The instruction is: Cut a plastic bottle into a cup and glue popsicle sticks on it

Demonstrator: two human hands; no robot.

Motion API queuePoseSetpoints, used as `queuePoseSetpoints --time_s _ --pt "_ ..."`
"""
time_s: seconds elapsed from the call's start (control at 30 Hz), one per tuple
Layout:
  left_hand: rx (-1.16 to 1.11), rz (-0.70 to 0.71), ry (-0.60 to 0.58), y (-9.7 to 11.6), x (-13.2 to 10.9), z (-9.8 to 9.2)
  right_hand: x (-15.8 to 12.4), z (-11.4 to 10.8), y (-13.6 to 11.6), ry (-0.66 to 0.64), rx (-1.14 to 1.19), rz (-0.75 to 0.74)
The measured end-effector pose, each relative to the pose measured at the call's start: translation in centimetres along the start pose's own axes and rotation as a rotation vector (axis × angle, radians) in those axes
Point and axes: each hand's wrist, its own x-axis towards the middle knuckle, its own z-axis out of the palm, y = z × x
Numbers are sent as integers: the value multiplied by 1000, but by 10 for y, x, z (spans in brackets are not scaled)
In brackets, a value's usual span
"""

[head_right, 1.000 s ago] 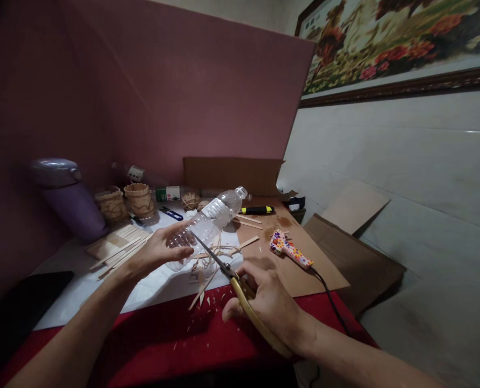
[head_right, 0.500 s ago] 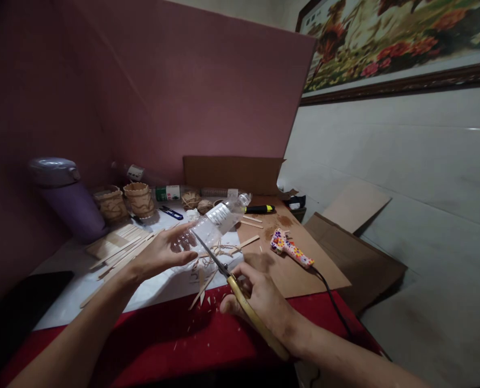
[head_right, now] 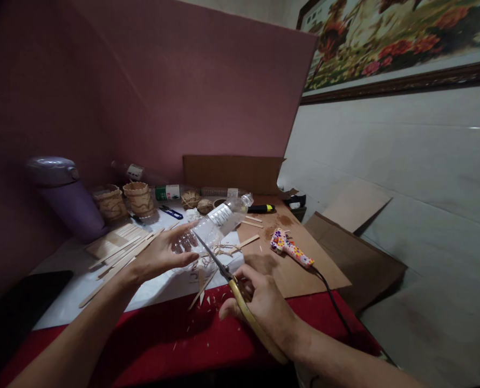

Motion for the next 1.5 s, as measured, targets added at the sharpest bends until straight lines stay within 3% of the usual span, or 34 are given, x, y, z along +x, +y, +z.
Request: queuePoseSetpoints --time_s 0.13,0.27,0.47,0.73,0.97,1.27,1.5 --pt "-171 -108 47 0 0 -3 -4 -3 5 46 -10 -45" --pt "-256 -142 -73 2 0 -1 -7 -6 9 38 -40 -63" --pt "72 -38 76 2 0 7 -3 -6 9 58 -86 -104" --pt "224 17 52 -4 -2 7 3 -9 6 174 -315 -217" --pt "282 22 102 0 -1 13 3 -3 11 36 -80 -108" --pt "358 47 137 -3 -2 14 0 -1 7 40 2 -24" --pt "468 148 188 -9 0 15 -3 2 21 14 154 58"
